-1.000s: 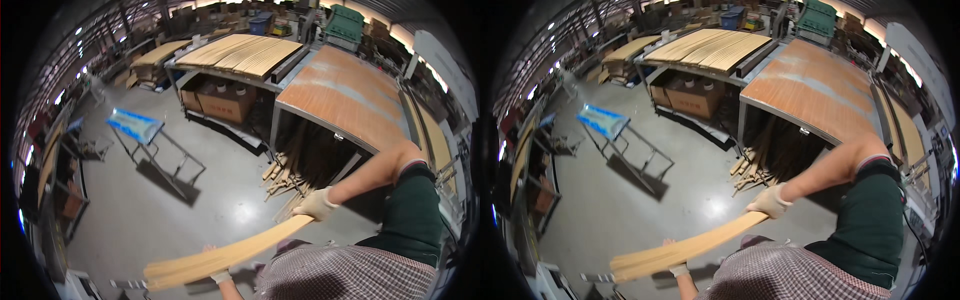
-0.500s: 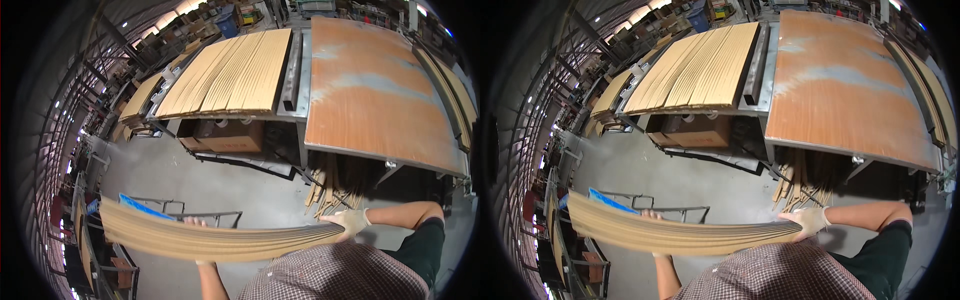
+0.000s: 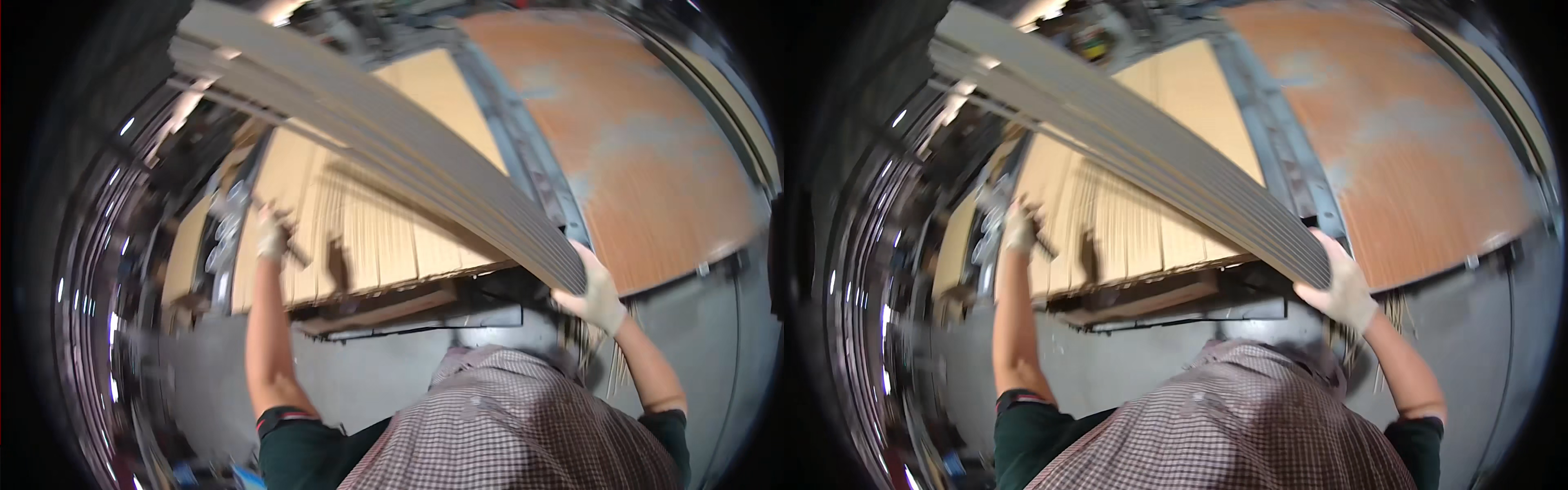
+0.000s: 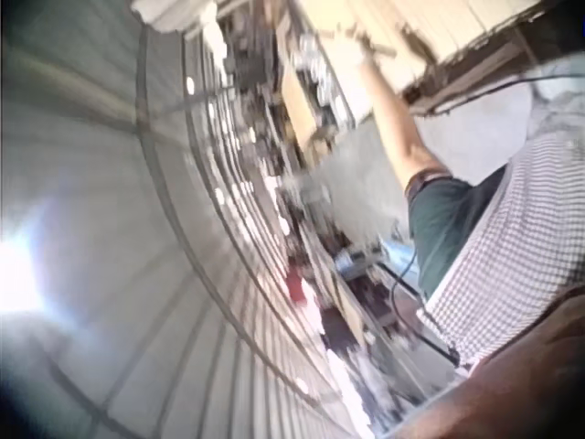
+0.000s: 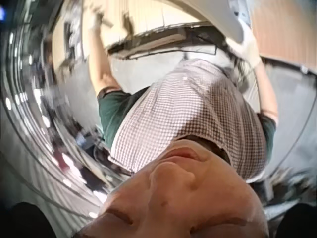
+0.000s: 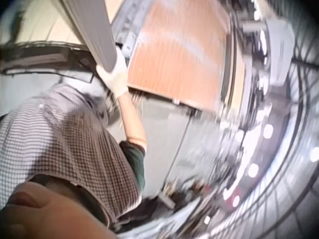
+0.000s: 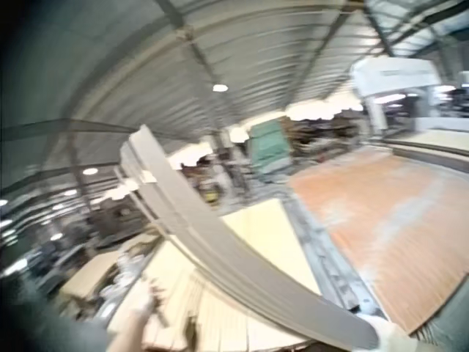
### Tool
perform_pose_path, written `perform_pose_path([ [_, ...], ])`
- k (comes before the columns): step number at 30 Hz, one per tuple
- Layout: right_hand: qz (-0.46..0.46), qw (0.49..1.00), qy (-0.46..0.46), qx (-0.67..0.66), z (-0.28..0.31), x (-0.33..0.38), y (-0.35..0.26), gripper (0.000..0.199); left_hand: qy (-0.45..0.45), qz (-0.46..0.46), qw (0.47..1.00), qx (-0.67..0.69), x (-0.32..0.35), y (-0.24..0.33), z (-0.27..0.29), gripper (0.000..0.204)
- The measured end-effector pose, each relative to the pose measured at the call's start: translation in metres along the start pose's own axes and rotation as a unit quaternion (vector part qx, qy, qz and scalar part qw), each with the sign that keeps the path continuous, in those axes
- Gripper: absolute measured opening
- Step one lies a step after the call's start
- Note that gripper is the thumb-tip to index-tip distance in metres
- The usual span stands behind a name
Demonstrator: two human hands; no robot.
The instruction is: The recorder packages long building components by grouping them on cardboard, applying product labels, and securing the bundles with tape.
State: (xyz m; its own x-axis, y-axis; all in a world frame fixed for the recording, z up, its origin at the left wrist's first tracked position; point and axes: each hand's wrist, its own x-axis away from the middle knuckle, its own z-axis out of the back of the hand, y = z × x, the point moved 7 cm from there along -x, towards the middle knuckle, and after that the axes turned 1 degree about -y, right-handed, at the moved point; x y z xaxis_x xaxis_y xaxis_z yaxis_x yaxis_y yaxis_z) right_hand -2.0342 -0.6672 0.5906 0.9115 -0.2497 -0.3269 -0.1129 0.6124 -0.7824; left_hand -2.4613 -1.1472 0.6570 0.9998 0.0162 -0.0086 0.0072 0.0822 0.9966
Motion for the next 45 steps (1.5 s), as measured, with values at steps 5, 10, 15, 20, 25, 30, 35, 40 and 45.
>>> perform_pose_path([
  [5,-0.111,0.983,-0.018,0.147,-0.068,-0.041,-0.03,0.082,0.151,-0.089,0.749,-0.639,-0.156,-0.04,0.153,0.077],
  [10,-0.157,0.933,-0.066,0.317,-0.1,-0.034,-0.029,0.084,-0.277,-0.448,0.771,-0.357,-0.02,0.022,-0.159,0.093],
  [15,-0.166,0.956,-0.065,0.232,-0.101,-0.031,-0.048,0.081,-0.51,-0.58,0.43,-0.468,0.087,-0.03,-0.295,0.125],
  [20,-0.245,0.942,-0.053,0.223,-0.074,0.045,-0.062,0.077,-0.647,-0.47,0.407,-0.442,0.103,-0.052,-0.318,0.098],
  [25,-0.337,0.911,-0.029,0.237,-0.046,0.115,-0.07,0.078,-0.605,-0.583,0.427,-0.333,0.141,-0.039,-0.319,0.089],
  [30,-0.39,0.89,-0.034,0.234,-0.048,0.151,-0.069,0.078,-0.548,-0.624,0.43,-0.355,0.08,-0.05,-0.323,0.1],
  [35,-0.444,0.896,0.021,0.008,-0.024,0.258,-0.047,0.077,-0.717,-0.505,0.311,-0.366,0.185,-0.007,-0.393,0.095],
  [40,-0.54,0.775,-0.015,-0.327,-0.035,0.394,-0.051,0.078,-0.778,-0.401,0.104,-0.472,0.324,0.006,-0.444,0.085],
  [45,-0.618,0.671,0.021,-0.409,-0.044,0.496,-0.064,0.07,-0.872,-0.375,0.122,-0.29,0.39,-0.036,-0.475,0.071],
])
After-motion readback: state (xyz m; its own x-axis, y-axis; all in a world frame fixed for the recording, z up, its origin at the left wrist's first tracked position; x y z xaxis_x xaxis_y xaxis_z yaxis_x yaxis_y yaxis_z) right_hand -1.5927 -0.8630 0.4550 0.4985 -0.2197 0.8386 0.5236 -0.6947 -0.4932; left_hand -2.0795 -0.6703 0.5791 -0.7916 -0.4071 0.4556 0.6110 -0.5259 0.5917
